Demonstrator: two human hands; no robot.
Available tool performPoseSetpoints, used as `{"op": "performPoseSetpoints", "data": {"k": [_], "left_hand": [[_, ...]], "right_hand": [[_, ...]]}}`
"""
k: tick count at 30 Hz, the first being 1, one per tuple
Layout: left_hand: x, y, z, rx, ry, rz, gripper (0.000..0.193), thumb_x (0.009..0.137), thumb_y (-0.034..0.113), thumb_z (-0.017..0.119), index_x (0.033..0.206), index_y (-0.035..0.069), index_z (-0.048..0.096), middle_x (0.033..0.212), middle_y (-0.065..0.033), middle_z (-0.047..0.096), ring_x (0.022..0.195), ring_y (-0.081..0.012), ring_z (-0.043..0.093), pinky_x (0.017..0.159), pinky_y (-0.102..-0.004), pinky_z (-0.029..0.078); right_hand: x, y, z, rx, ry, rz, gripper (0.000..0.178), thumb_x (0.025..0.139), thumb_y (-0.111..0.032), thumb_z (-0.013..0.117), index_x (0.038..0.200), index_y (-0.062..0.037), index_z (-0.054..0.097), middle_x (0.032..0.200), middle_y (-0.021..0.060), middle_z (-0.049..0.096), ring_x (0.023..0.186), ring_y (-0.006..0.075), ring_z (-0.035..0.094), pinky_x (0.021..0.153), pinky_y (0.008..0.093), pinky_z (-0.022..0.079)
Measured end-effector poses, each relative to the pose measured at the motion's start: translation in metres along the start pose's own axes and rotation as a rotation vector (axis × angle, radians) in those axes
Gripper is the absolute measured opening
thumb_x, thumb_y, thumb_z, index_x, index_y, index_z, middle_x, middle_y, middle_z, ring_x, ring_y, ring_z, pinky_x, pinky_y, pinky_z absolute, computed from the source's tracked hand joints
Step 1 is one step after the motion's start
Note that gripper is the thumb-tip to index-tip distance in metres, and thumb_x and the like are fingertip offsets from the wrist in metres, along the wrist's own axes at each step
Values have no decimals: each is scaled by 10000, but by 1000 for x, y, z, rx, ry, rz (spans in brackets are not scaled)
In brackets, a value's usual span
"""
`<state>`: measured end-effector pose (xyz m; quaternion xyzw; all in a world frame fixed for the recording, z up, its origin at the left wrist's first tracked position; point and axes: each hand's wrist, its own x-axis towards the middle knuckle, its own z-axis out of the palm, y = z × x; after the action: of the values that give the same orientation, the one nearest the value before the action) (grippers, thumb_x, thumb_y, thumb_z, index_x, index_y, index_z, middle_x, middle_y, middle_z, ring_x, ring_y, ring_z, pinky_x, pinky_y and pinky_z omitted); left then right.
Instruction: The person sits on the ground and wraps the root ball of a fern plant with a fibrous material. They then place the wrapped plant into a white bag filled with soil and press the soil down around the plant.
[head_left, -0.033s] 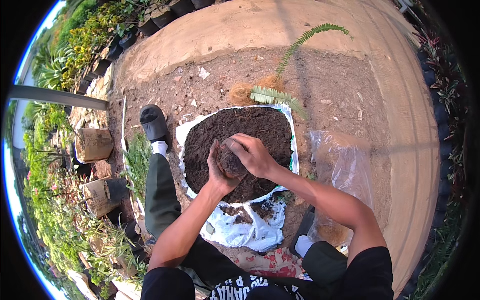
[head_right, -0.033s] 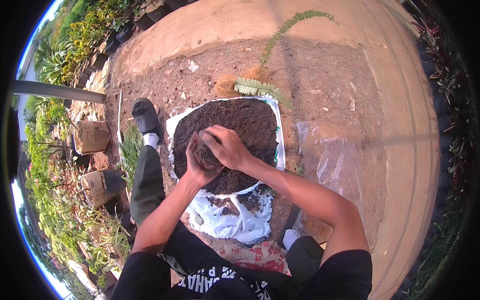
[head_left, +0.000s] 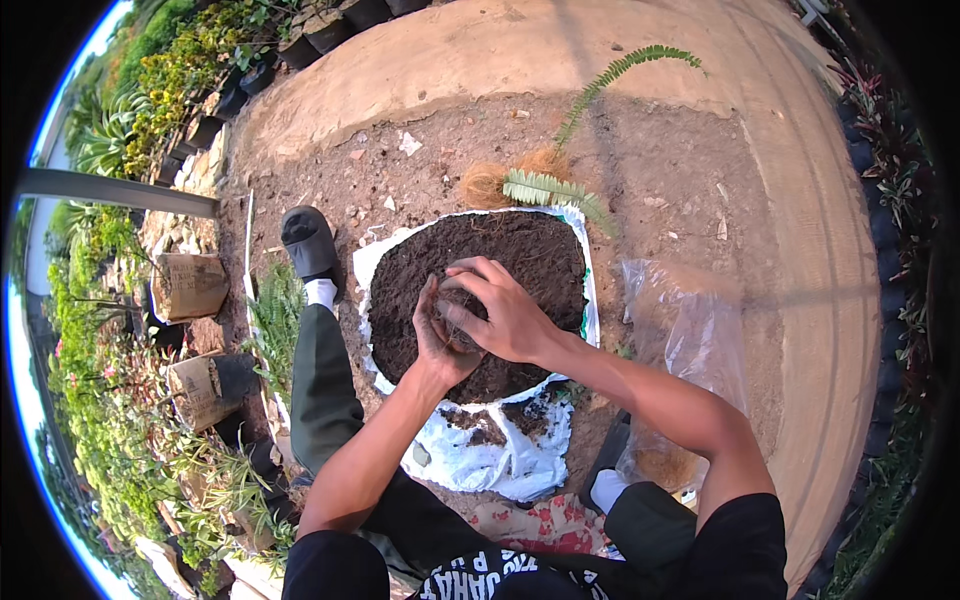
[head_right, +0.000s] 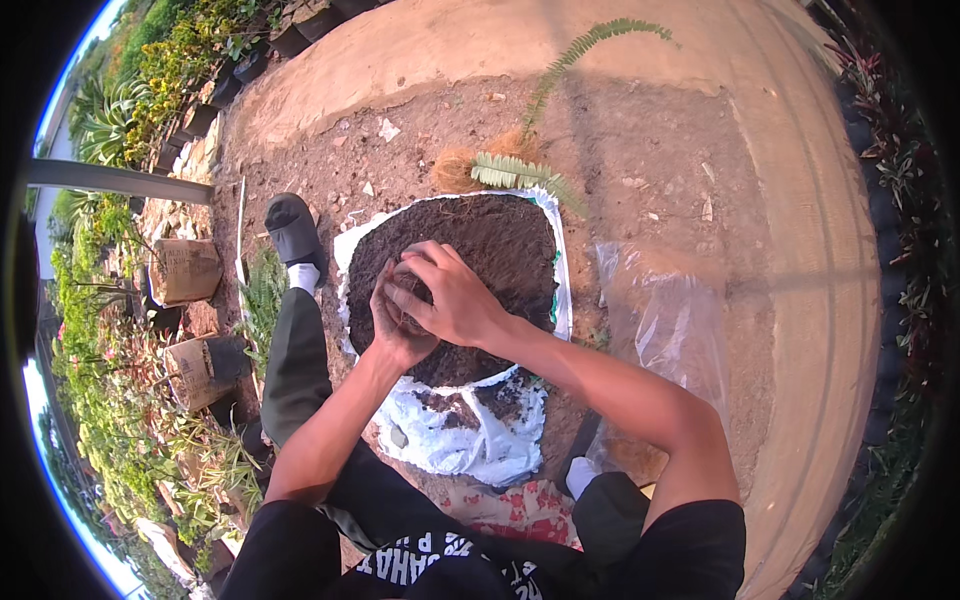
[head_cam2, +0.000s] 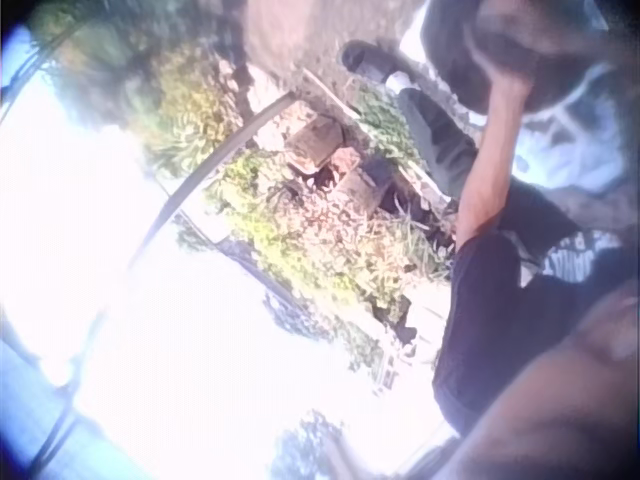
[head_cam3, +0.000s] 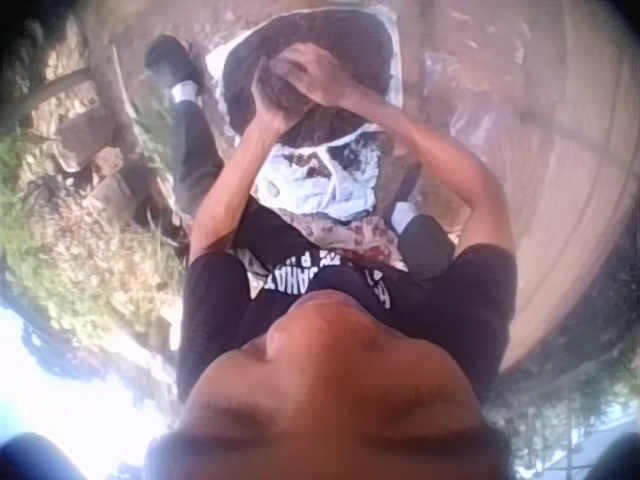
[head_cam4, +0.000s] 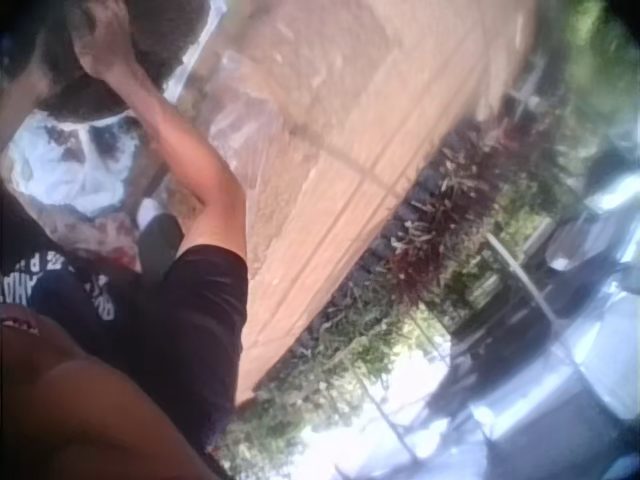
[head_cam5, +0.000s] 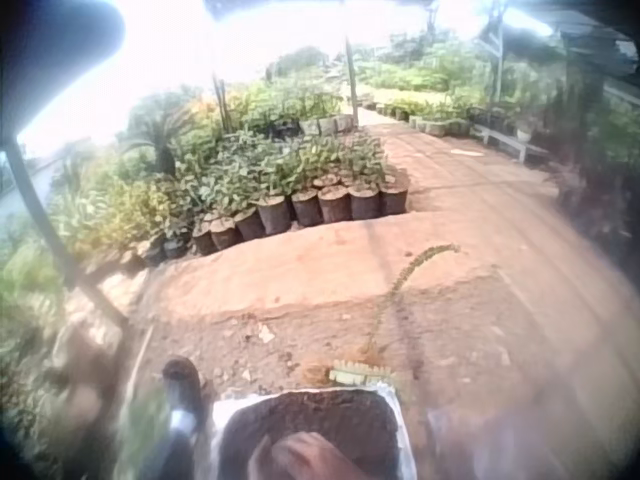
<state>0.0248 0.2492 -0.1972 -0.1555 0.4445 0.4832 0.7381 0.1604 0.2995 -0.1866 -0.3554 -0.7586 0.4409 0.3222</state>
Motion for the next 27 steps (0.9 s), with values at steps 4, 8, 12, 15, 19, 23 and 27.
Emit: {"op": "performPoseSetpoints", "data": {"k": [4, 8, 12, 15, 19, 23, 27], "left_hand": [[10, -3, -21, -141, -242, -13, 437, 923, 571, 507, 1124, 208, 644, 1112, -39, 662, 1078, -244, 631, 941, -446, 520], [31, -28, -61, -212, -208, -41, 393, 961, 527, 454, 1061, 199, 645, 1094, -35, 661, 1055, -232, 635, 947, -421, 519], [55, -36, -100, 525, -223, 354, 450, 971, 509, 452, 1156, 132, 616, 1181, -65, 647, 1082, -242, 617, 965, -412, 506], [37, -30, -49, 281, -64, 154, 462, 992, 541, 392, 1178, 173, 602, 1184, -47, 636, 1086, -224, 618, 961, -405, 508], [26, -25, -28, 101, 125, 14, 445, 994, 552, 392, 1162, 215, 629, 1163, -26, 662, 1109, -212, 620, 947, -412, 505], [33, -13, -47, -46, -30, -50, 580, 944, 625, 439, 1262, 162, 582, 1285, -80, 607, 1190, -267, 573, 1017, -490, 459], [21, -13, -25, -130, -195, -35, 695, 907, 670, 431, 1250, 93, 609, 1236, -184, 618, 1193, -359, 557, 1089, -496, 398]], "right_hand": [[-12, -5, 11, -207, 11, -333, 497, 821, -355, 701, 1188, -34, 606, 1222, 163, 572, 1176, 359, 533, 1026, 494, 420], [-25, 15, 34, -235, 136, -456, 377, 757, -304, 713, 1013, -31, 672, 1056, 118, 643, 1007, 304, 623, 900, 432, 514], [-20, 43, 46, -177, 168, -547, 249, 738, -245, 704, 873, -37, 682, 912, 80, 664, 855, 268, 649, 773, 396, 548], [-19, 49, 45, -102, 215, -352, 151, 763, -151, 675, 855, -33, 663, 889, 107, 656, 814, 276, 633, 727, 386, 530], [-16, 56, 35, 215, 292, 68, 181, 875, -114, 589, 855, 44, 675, 818, 154, 657, 819, 328, 650, 718, 394, 518], [-18, 37, 23, 295, 114, 173, 263, 920, -190, 581, 996, 47, 664, 976, 201, 636, 965, 360, 634, 837, 420, 501], [-30, 9, 23, -145, 29, -90, 376, 875, -276, 642, 1127, 1, 624, 1175, 182, 582, 1098, 363, 573, 969, 467, 455]]}}
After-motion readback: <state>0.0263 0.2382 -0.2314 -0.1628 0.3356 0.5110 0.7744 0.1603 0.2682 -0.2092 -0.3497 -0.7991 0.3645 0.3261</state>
